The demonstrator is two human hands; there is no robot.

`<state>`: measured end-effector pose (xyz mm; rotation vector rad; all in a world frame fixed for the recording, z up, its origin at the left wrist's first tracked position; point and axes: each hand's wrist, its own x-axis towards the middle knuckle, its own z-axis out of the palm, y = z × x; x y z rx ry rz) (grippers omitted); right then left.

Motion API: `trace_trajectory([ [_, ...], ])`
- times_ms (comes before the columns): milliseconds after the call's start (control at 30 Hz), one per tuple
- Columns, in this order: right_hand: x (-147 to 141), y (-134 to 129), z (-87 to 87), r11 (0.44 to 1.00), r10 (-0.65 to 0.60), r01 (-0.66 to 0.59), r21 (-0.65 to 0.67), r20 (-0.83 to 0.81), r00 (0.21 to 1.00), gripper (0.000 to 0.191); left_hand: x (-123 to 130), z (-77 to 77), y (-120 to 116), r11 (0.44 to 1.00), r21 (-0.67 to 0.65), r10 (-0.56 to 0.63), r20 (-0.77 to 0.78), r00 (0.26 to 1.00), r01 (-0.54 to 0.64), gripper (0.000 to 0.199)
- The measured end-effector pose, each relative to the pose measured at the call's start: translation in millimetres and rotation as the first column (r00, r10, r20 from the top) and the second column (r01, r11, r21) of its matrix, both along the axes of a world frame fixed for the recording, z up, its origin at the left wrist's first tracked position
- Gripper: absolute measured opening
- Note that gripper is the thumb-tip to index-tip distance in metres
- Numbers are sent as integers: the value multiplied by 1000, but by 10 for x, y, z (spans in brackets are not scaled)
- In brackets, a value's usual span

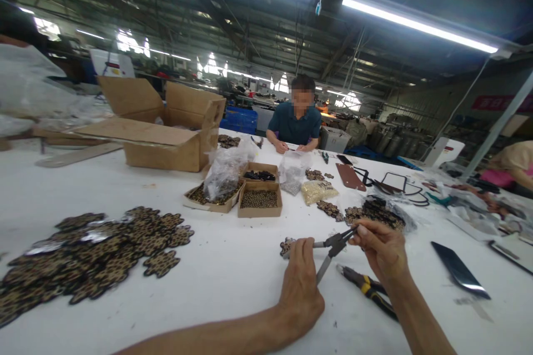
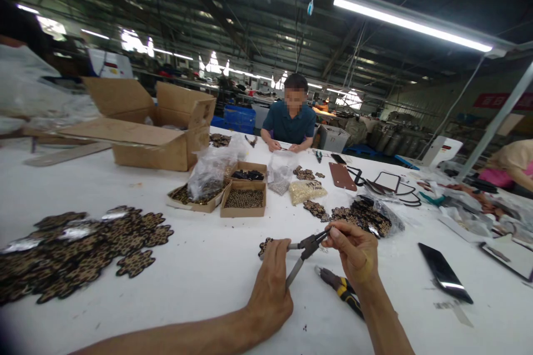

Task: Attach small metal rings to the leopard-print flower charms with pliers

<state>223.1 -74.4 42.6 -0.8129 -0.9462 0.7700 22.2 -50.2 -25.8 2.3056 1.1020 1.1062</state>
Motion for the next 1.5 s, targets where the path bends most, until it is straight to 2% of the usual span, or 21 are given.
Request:
trace_trajectory([
  [200, -8, 33, -35, 1000, -7, 7, 8, 13, 1000, 20, -1, 32, -1, 1000, -15, 6, -32, 999, -7, 91],
  [467, 12, 31, -43, 998, 56, -57, 30, 27, 998, 19, -29, -9, -5, 1000, -22, -11, -25, 1000, 11, 95],
  [900, -40, 44, -64, 1000, -6, 5, 30, 33, 999, 19, -39, -88, 9, 999, 0, -39, -27, 999, 39, 98],
  [1033, -81, 54, -52, 999, -11, 10, 48, 8, 1000, 19, -25, -66, 13, 999, -16, -35, -18, 999, 35, 100],
  [1133, -172, 45, -73, 1000, 29, -29, -11, 27, 999, 33, -19, -30, 30, 999, -4, -40, -8, 999, 40, 95],
  [1267, -423, 36, -194, 962, 221, -182, -205, 189, 957, 48, -32, 6, 58, 997, -27, -67, -9, 998, 67, 94],
  [1333, -580, 52, -270, 956, 212, -148, -253, 250, 945, 49, -38, 26, 68, 997, -34, -75, 13, 997, 76, 96],
  [1433, -788, 87, -350, 973, 50, 27, -229, 323, 945, 46, -27, 84, 60, 994, -28, -104, 35, 994, 105, 94],
  [1500, -877, 100, -378, 969, -26, 101, -226, 313, 949, 42, -6, 141, 27, 993, -32, -116, 15, 993, 116, 96],
])
